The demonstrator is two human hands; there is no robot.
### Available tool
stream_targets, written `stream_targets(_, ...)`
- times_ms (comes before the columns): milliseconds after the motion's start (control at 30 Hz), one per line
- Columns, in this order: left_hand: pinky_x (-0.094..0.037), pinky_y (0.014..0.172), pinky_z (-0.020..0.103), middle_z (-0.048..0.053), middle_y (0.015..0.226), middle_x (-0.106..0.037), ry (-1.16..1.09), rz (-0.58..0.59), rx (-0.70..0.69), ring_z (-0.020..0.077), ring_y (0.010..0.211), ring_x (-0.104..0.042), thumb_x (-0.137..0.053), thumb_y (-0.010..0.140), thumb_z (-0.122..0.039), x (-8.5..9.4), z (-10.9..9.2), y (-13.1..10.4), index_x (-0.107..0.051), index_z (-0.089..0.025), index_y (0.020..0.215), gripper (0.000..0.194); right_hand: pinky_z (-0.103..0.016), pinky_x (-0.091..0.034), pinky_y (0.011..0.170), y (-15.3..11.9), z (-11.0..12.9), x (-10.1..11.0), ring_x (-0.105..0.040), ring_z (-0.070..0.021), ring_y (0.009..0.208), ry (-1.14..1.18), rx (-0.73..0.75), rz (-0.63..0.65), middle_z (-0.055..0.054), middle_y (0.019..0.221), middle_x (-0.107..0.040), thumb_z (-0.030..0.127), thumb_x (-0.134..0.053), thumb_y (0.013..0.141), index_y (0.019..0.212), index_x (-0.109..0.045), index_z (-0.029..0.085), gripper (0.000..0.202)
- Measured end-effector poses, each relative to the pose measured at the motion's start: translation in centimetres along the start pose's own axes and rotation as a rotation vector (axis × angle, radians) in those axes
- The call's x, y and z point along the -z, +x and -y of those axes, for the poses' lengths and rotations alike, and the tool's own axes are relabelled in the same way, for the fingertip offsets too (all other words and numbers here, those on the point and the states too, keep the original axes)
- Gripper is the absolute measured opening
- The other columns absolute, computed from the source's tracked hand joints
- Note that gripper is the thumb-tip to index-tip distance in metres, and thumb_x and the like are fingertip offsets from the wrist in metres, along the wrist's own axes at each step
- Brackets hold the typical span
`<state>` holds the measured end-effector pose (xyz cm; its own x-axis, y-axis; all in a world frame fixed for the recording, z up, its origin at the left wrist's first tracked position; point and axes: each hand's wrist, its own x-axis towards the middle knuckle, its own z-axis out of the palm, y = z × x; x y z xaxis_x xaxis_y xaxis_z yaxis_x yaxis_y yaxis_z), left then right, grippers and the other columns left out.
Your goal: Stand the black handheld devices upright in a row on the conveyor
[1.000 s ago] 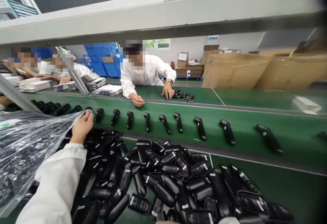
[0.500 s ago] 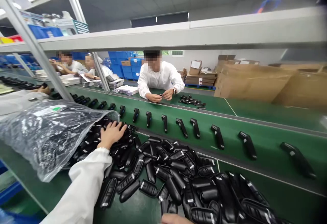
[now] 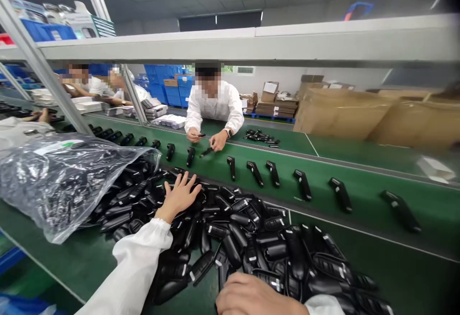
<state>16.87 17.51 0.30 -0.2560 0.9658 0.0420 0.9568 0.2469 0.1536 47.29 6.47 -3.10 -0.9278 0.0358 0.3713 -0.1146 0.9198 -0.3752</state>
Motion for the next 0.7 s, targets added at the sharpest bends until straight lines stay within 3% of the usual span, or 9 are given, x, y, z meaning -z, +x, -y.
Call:
stream_targets(100,-0.008,0.106,0.079,0.013,0.161,-0.014,0.007,-0.036,0.027,0.0380,0.149,-0.008,-0.021,0.097,-0.054,0.6,-2.7,-0.3,-0.031,-0.021,0.151,0.064,-0.024,-0.044,0.092,-0.2,1.1,1.3,-0.059,-0.0125,0.097,-0.061,-0.074,0.009,-0.002,0.097,-0.066,0.036,-0.037,0.103,0.120,-0.049,0.023,0.024)
stream_targets(167,-0.010,0.110,0.075,0.010,0.161,-0.015,0.010,-0.040,-0.027,0.0344,0.149,-0.010,-0.021,0.098,-0.054,1.8,-3.6,-1.6,-0.030,-0.023,0.151,0.062,-0.023,-0.045,0.091,-0.1,1.4,1.7,-0.059,-0.0125,0.098,-0.100,-0.052,0.032,-0.001,0.098,-0.067,0.040,-0.039,0.103,0.123,-0.049,0.024,0.028)
stream_targets(233,-0.012,0.115,0.069,0.002,0.161,-0.019,0.025,-0.018,-0.204,0.0295,0.149,-0.015,-0.024,0.098,-0.057,3.2,-3.4,-4.2,-0.029,-0.031,0.151,0.059,-0.021,-0.044,0.092,-0.3,1.5,1.8,-0.060,-0.0111,0.101,-0.109,-0.024,0.049,0.000,0.100,-0.067,0.040,-0.038,0.103,0.122,-0.051,0.026,0.027)
stream_targets(333,-0.011,0.119,0.063,-0.003,0.160,-0.023,0.116,-0.018,-0.599,0.0269,0.148,-0.019,-0.036,0.097,-0.053,4.2,-1.8,-10.2,-0.022,-0.038,0.152,0.058,-0.018,-0.041,0.097,-1.2,1.3,1.9,-0.059,-0.0085,0.104,-0.099,-0.009,0.040,0.001,0.104,-0.068,0.036,-0.037,0.104,0.118,-0.054,0.025,0.025)
stream_targets(433,-0.002,0.123,0.051,0.003,0.160,-0.024,0.236,-0.182,-0.835,0.0256,0.147,-0.022,-0.048,0.093,-0.048,2.8,-0.6,-15.5,-0.025,-0.028,0.153,0.067,-0.021,-0.039,0.101,-2.9,1.0,1.9,-0.059,-0.0097,0.107,-0.163,-0.032,0.016,0.000,0.098,-0.070,0.032,-0.039,0.104,0.117,-0.055,0.022,0.024)
stream_targets(500,0.004,0.122,0.050,0.003,0.158,-0.028,0.291,-0.256,-0.963,0.0258,0.147,-0.024,-0.050,0.092,-0.049,1.0,-1.1,-17.2,-0.031,-0.027,0.151,0.065,-0.025,-0.039,0.103,-4.0,0.8,1.9,-0.059,-0.0120,0.107,-0.245,-0.066,-0.023,0.000,0.091,-0.071,0.032,-0.043,0.102,0.116,-0.057,0.022,0.022)
stream_targets(600,0.007,0.122,0.051,0.001,0.156,-0.033,0.297,-0.337,-1.009,0.0255,0.145,-0.028,-0.049,0.093,-0.050,-1.2,-3.7,-16.9,-0.037,-0.028,0.148,0.060,-0.028,-0.040,0.104,-5.1,0.1,2.2,-0.060,-0.0134,0.105,-0.354,-0.133,-0.086,-0.001,0.093,-0.072,0.034,-0.048,0.099,0.117,-0.057,0.020,0.024)
stream_targets(700,0.005,0.123,0.047,0.003,0.154,-0.038,0.225,-0.417,-0.982,0.0242,0.144,-0.032,-0.048,0.094,-0.049,-1.9,-6.5,-15.1,-0.040,-0.026,0.147,0.059,-0.029,-0.041,0.106,-5.8,0.1,3.5,-0.061,-0.0143,0.106,-0.440,-0.149,-0.107,-0.004,0.099,-0.073,0.033,-0.050,0.098,0.122,-0.055,0.016,0.030)
